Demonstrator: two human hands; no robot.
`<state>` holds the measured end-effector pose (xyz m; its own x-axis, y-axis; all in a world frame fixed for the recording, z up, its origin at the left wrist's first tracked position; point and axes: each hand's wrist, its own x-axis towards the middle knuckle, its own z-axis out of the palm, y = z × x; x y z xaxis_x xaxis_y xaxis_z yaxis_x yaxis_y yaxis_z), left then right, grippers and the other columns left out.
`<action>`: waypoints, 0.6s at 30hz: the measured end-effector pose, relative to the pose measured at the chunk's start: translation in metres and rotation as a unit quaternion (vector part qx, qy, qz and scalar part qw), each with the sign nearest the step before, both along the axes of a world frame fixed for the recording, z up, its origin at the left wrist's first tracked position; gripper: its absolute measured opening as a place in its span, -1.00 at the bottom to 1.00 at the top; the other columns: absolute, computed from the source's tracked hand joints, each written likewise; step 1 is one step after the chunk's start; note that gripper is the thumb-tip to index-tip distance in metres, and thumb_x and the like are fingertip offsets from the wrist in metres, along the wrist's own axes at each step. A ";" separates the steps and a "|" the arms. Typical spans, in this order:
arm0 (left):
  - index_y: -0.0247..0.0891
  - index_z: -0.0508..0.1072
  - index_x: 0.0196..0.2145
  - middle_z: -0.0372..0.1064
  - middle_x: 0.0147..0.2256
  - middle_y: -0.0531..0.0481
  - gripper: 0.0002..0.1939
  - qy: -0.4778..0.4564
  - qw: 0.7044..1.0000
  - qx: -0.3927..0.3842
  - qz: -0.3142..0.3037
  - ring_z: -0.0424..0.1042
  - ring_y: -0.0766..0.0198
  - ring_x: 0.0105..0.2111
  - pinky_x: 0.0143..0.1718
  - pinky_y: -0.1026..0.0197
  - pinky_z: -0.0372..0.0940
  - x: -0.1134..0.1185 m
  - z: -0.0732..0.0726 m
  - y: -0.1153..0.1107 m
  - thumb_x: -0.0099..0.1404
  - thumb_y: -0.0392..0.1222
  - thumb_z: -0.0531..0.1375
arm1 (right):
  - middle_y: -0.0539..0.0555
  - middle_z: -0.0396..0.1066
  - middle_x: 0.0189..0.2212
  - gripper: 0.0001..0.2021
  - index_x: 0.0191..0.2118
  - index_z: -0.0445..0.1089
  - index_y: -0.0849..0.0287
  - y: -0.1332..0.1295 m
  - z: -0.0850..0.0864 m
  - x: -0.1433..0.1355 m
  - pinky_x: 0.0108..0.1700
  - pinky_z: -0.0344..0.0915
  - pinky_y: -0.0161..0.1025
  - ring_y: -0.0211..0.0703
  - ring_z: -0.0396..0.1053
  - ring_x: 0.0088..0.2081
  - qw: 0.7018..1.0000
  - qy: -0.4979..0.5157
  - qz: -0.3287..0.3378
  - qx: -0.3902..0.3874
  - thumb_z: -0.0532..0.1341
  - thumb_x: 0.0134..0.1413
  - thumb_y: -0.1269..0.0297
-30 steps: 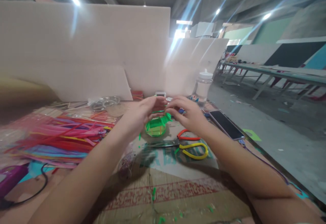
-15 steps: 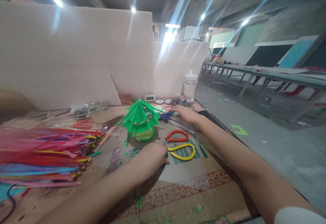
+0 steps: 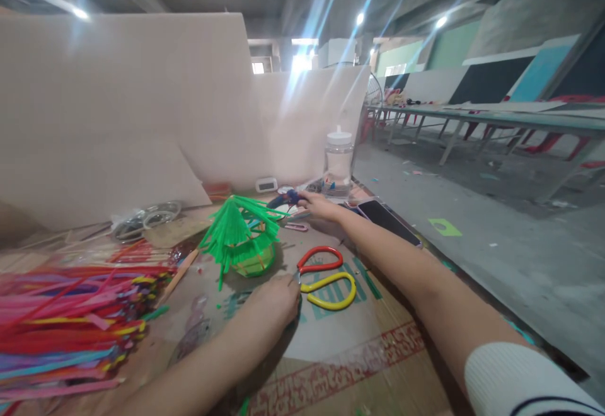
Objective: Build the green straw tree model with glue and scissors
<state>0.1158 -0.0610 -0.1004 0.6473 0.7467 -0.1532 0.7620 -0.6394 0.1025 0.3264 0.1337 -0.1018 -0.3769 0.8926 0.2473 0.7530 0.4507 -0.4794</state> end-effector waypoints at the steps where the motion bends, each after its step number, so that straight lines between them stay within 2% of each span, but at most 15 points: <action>1: -0.33 0.44 -0.22 0.46 -0.21 -0.21 -0.71 -0.003 1.000 0.003 0.001 0.44 0.12 -0.22 -0.12 0.14 0.32 0.000 -0.002 0.000 0.32 -0.40 -0.07 | 0.21 0.45 0.00 -0.67 0.13 0.33 0.28 0.004 0.001 0.000 0.04 0.30 -0.14 -0.10 0.40 -0.03 1.000 0.009 -0.025 -0.003 0.02 0.33 0.38; 5: -0.33 0.43 -0.21 0.45 -0.22 -0.21 -0.69 0.007 1.000 0.013 -0.009 0.44 0.11 -0.21 -0.12 0.12 0.33 -0.002 -0.005 0.002 0.32 -0.40 -0.09 | 0.17 0.36 0.05 -0.66 0.09 0.32 0.21 0.019 -0.001 0.003 -0.01 0.38 0.01 -0.06 0.40 -0.02 0.995 0.020 -0.094 -0.025 0.16 0.28 0.19; 8: -0.33 0.43 -0.20 0.44 -0.22 -0.21 -0.70 0.015 1.000 0.015 -0.018 0.44 0.11 -0.22 -0.12 0.12 0.33 -0.003 -0.007 0.003 0.31 -0.41 -0.07 | 0.16 0.35 0.05 -0.65 0.09 0.32 0.20 0.026 -0.007 0.000 -0.03 0.40 0.00 -0.06 0.40 -0.03 0.992 0.009 -0.115 -0.056 0.19 0.26 0.17; 15: -0.30 0.43 -0.22 0.44 -0.25 -0.19 -0.72 0.010 0.999 0.033 -0.026 0.45 0.12 -0.21 -0.11 0.14 0.33 -0.003 -0.011 0.005 0.29 -0.41 -0.05 | 0.16 0.36 0.03 -0.65 0.09 0.32 0.20 0.034 -0.006 -0.034 -0.04 0.41 0.00 -0.06 0.40 -0.04 0.990 -0.005 -0.102 -0.100 0.19 0.26 0.17; 18: -0.31 0.44 -0.21 0.44 -0.24 -0.22 -0.71 0.012 0.999 0.040 -0.033 0.45 0.09 -0.21 -0.11 0.11 0.34 -0.003 -0.012 0.004 0.31 -0.40 -0.06 | 0.16 0.36 0.04 -0.65 0.09 0.33 0.20 0.033 -0.002 -0.034 -0.04 0.40 -0.01 -0.06 0.40 -0.04 0.991 -0.007 -0.101 -0.089 0.19 0.26 0.17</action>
<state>0.1131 -0.0566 -0.1119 0.6930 0.7124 -0.1107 0.7189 -0.6944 0.0319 0.2922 0.1669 -0.1038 -0.1876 0.9793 0.0762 0.8262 0.1992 -0.5270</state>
